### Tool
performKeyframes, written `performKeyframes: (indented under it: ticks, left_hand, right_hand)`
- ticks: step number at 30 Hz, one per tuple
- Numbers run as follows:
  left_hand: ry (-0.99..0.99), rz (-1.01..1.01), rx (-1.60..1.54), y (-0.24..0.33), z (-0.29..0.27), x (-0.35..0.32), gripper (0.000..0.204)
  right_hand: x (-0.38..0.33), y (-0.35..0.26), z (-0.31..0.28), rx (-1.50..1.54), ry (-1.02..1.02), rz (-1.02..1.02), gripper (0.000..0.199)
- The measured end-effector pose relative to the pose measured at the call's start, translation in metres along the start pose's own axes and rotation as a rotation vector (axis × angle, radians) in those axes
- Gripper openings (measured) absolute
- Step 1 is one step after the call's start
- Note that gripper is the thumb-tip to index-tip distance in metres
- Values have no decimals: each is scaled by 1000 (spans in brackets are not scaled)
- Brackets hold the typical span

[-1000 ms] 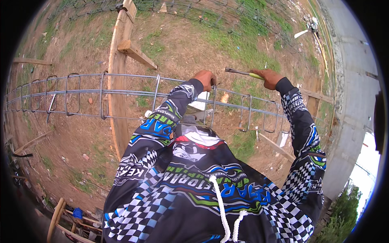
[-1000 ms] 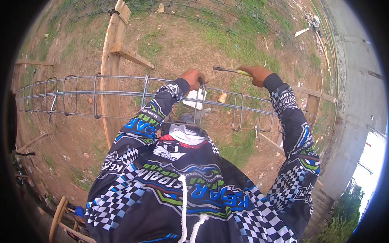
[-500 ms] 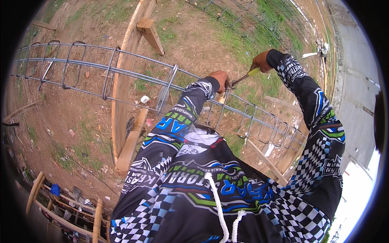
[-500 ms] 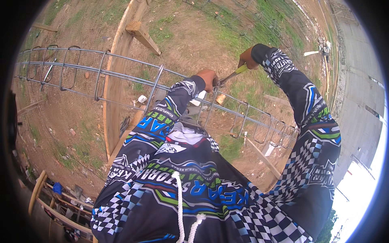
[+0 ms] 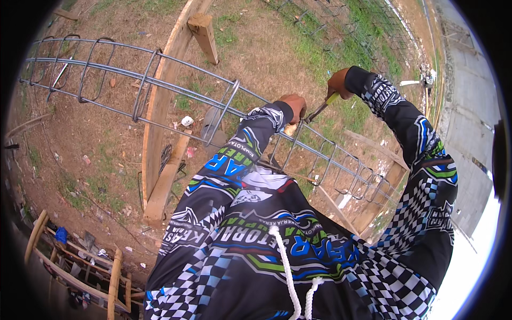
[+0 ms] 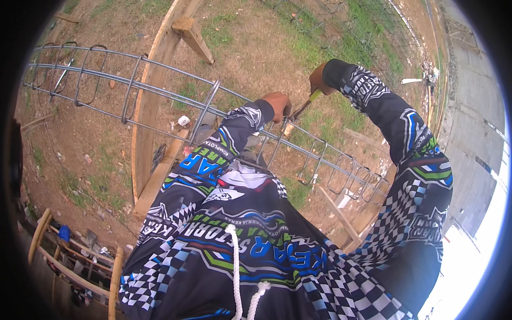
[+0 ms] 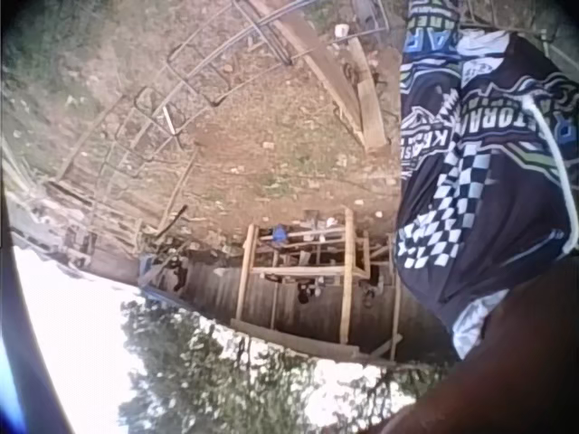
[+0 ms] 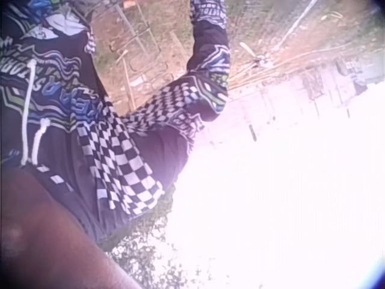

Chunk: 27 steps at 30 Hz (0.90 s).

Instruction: The person uses pliers to bend and tie wire around a rebar cage structure. They repeatedly position the wire, twist it with pliers, and secure intersections along the cage. The work continues along the length of the cage with consistent hand-tool coordination.

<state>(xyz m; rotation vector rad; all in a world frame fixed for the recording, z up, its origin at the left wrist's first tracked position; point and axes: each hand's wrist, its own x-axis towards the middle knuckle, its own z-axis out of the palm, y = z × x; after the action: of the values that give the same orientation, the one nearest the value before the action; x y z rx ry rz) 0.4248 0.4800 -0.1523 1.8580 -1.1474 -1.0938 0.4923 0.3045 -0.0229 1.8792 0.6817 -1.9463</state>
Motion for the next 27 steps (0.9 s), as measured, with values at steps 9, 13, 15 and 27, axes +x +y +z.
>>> performKeyframes:
  ticks: [9, 13, 15, 27]
  left_hand:
    - [7, 55, -12, -5, 5, 3, 37]
    - [-25, 43, 17, 1, 0, 0, 37]
    - [-31, 40, 17, 0, 1, 1, 37]
    - [-51, 34, 2, 0, 3, 1, 36]
  right_hand:
    - [-18, 3, 33, 215, 53, 1, 56]
    - [-24, -2, 55, 420, 81, -3, 40]
    - [-30, -12, 64, 630, 22, 39, 29]
    - [-25, -149, 179, 1395, 389, 340, 41]
